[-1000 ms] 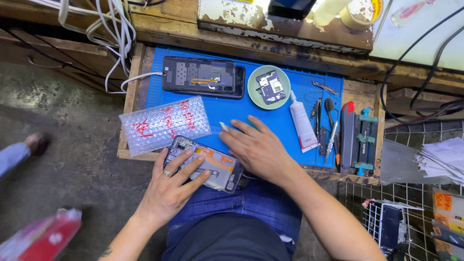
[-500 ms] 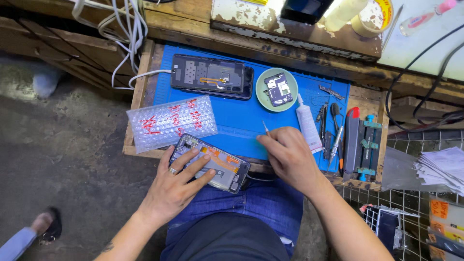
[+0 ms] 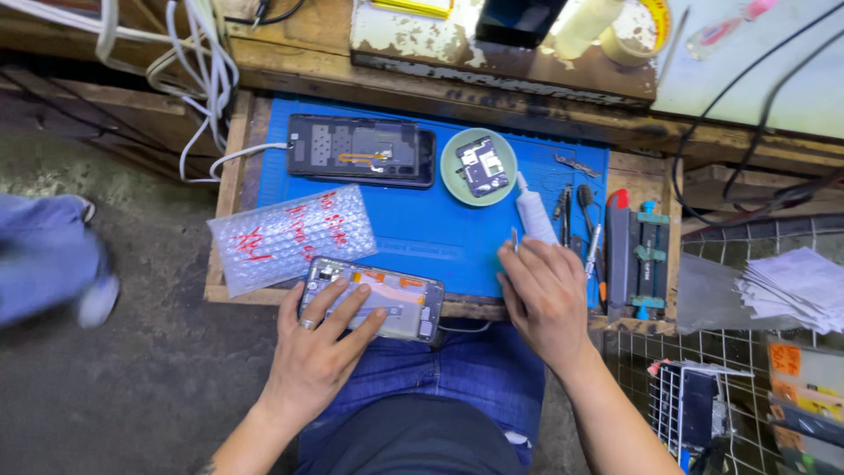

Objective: The person uses a small brush to clean the internal components of a disassembled smartphone held in their hands. They then place the phone on a blue mat, pick up a tube of adhesive, and later handle a small plastic bag containing a screen protector.

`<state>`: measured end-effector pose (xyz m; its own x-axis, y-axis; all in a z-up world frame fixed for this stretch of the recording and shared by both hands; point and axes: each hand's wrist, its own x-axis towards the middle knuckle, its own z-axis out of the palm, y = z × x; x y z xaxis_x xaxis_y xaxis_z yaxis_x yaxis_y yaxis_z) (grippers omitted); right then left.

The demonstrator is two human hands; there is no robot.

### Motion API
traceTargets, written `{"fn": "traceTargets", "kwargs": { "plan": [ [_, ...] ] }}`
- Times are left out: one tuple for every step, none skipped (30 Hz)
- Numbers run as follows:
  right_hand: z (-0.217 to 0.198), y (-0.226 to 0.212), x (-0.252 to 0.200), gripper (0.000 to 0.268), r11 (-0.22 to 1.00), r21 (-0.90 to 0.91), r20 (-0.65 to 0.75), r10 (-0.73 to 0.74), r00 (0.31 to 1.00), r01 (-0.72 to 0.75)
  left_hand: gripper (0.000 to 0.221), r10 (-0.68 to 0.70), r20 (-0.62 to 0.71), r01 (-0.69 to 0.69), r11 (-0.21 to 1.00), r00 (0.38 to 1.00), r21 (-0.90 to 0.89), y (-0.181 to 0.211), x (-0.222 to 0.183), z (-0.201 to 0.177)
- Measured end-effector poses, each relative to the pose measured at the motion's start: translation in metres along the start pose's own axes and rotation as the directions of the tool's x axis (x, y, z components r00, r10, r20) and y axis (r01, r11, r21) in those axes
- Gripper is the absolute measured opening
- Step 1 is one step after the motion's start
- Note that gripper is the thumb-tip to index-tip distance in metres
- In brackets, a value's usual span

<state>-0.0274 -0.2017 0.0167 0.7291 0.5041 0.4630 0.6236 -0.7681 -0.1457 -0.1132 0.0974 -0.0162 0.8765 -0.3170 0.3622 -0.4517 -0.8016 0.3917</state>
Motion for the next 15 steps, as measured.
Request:
{"fn": "traceTargets", "kwargs": {
  "plan": [
    [0.001, 0.003, 0.004, 0.041, 0.999, -0.035, 0.013, 0.022, 1.000, -0.022, 0.045, -0.009, 0.004, 0.009, 1.000, 1.000, 0.003, 0.001, 0.000, 0.000],
    [0.002, 0.007, 0.007, 0.042, 0.997, -0.070, 0.026, 0.045, 0.999, -0.043, 0.046, -0.018, 0.007, 0.018, 1.000, 1.000, 0.006, 0.002, -0.001, 0.000],
    [0.003, 0.011, 0.010, 0.043, 0.992, -0.109, 0.031, 0.068, 0.997, -0.064, 0.046, -0.021, 0.006, 0.021, 1.000, 1.000, 0.011, 0.002, 0.001, 0.001],
    [0.004, 0.014, 0.011, 0.044, 0.989, -0.121, 0.023, 0.093, 0.995, -0.090, 0.045, -0.023, -0.005, 0.023, 1.000, 1.000, 0.021, 0.002, 0.003, 0.002],
    [0.006, 0.017, 0.011, 0.046, 0.986, -0.129, 0.019, 0.113, 0.993, -0.110, 0.043, -0.033, -0.015, 0.033, 0.999, 0.999, 0.031, 0.003, 0.002, 0.002],
    [0.007, 0.020, 0.012, 0.048, 0.982, -0.137, 0.014, 0.133, 0.991, -0.129, 0.041, -0.042, -0.026, 0.043, 0.998, 0.999, 0.041, 0.003, 0.002, 0.002],
    [0.007, 0.024, 0.011, 0.047, 0.979, -0.126, 0.008, 0.165, 0.986, -0.163, 0.042, -0.048, -0.017, 0.049, 0.998, 0.999, 0.045, 0.003, 0.001, 0.001],
    [0.007, 0.028, 0.012, 0.047, 0.974, -0.116, 0.002, 0.198, 0.980, -0.196, 0.043, -0.054, -0.008, 0.054, 0.997, 0.999, 0.050, 0.003, 0.001, 0.000],
    [0.007, 0.032, 0.012, 0.047, 0.968, -0.107, -0.007, 0.228, 0.974, -0.227, 0.044, -0.058, -0.002, 0.058, 0.997, 0.998, 0.054, 0.003, 0.001, 0.000],
    [0.005, 0.033, 0.011, 0.050, 0.971, -0.091, 0.029, 0.224, 0.974, -0.221, 0.044, -0.061, -0.006, 0.062, 0.997, 0.998, 0.055, 0.002, 0.002, 0.000],
    [0.004, 0.034, 0.011, 0.053, 0.975, -0.073, 0.067, 0.217, 0.974, -0.212, 0.044, -0.068, -0.010, 0.069, 0.996, 0.998, 0.056, 0.002, 0.003, 0.000],
    [0.003, 0.034, 0.011, 0.056, 0.978, -0.054, 0.105, 0.209, 0.972, -0.204, 0.044, -0.076, -0.014, 0.076, 0.995, 0.997, 0.057, 0.001, 0.004, 0.000],
    [0.002, 0.032, 0.010, 0.057, 0.978, -0.096, 0.124, 0.195, 0.973, -0.184, 0.044, -0.075, -0.012, 0.075, 0.995, 0.997, 0.060, 0.000, 0.005, 0.000],
    [0.001, 0.028, 0.007, 0.058, 0.977, -0.137, 0.144, 0.183, 0.973, -0.163, 0.044, -0.074, -0.011, 0.075, 0.995, 0.997, 0.062, -0.001, 0.006, 0.000],
    [0.000, 0.024, 0.005, 0.059, 0.975, -0.174, 0.167, 0.166, 0.972, -0.137, 0.045, -0.078, -0.010, 0.079, 0.995, 0.997, 0.068, -0.001, 0.006, -0.001]
  ]
}}
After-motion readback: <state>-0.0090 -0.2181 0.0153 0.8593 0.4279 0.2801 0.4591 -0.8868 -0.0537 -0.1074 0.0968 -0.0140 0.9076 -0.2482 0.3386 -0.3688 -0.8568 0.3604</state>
